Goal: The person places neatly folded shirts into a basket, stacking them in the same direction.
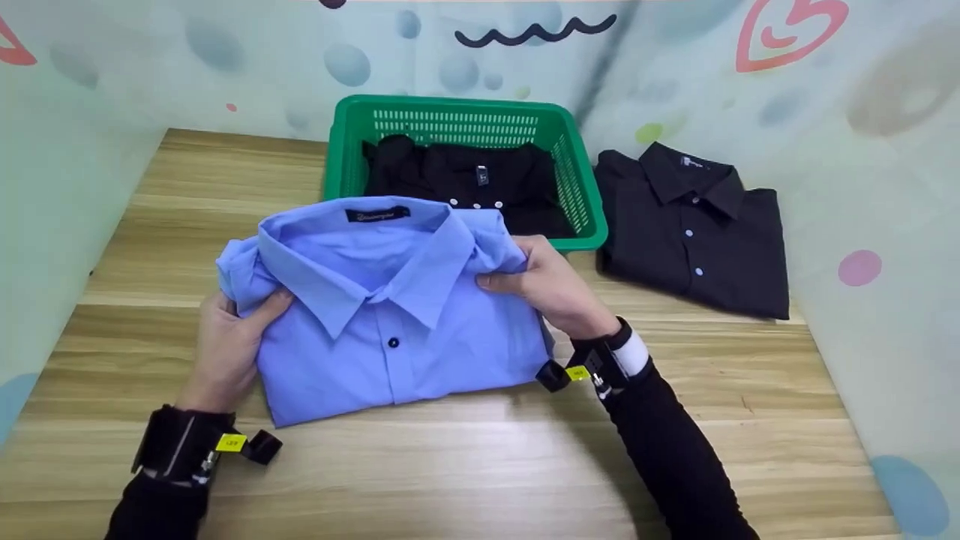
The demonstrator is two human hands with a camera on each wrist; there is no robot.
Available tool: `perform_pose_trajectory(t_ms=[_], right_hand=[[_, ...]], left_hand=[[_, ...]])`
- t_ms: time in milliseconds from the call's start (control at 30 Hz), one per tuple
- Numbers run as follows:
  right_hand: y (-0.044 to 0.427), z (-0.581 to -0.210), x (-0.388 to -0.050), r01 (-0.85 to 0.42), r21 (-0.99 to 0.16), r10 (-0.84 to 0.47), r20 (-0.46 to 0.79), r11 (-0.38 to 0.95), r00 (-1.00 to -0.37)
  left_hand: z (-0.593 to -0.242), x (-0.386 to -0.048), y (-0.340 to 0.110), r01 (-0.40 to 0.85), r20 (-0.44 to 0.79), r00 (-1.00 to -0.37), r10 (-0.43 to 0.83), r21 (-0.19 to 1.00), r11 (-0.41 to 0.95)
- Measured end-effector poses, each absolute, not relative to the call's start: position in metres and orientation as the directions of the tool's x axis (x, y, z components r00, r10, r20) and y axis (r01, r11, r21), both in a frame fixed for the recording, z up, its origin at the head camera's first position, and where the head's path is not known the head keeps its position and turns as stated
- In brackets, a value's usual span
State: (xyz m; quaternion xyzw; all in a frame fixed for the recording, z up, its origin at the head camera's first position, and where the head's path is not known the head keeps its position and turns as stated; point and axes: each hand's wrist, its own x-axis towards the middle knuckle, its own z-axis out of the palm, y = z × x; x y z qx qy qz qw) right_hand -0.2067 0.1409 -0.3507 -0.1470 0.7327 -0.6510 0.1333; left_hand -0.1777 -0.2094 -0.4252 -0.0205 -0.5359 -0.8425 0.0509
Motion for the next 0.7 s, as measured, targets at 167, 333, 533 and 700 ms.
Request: perform_pose_trajectory(t_ms=[167,333,533,700], right_hand=[[0.145,-0.353,-0.207,-0.020,-0.993,-0.367,-0.024,0.115,-0.930],[0.155,-0.353,-0.209,-0.034,-0.988,-0.335,-0.019,0.151,-0.942],[0.170,-0.349,-0.214,-0.063,-0.967,-0.300,-0.014,0.245,-0.954],[0.185,-0.345,-0.221,-0.059,-0.956,-0.253,-0.017,0.288,-0.967]], left_hand=[[-0.421,-0.182,-0.206,0.072,0.057,-0.997,-0.051,0.910,-0.408],[-0.410,-0.185,-0.196,0.076,0.057,-0.997,-0.060,0.924,-0.374],[-0.393,-0.190,-0.182,0.108,0.092,-0.992,-0.090,0.974,-0.198],[-0.381,-0.203,-0.169,0.186,0.186,-0.979,-0.079,0.983,0.004]])
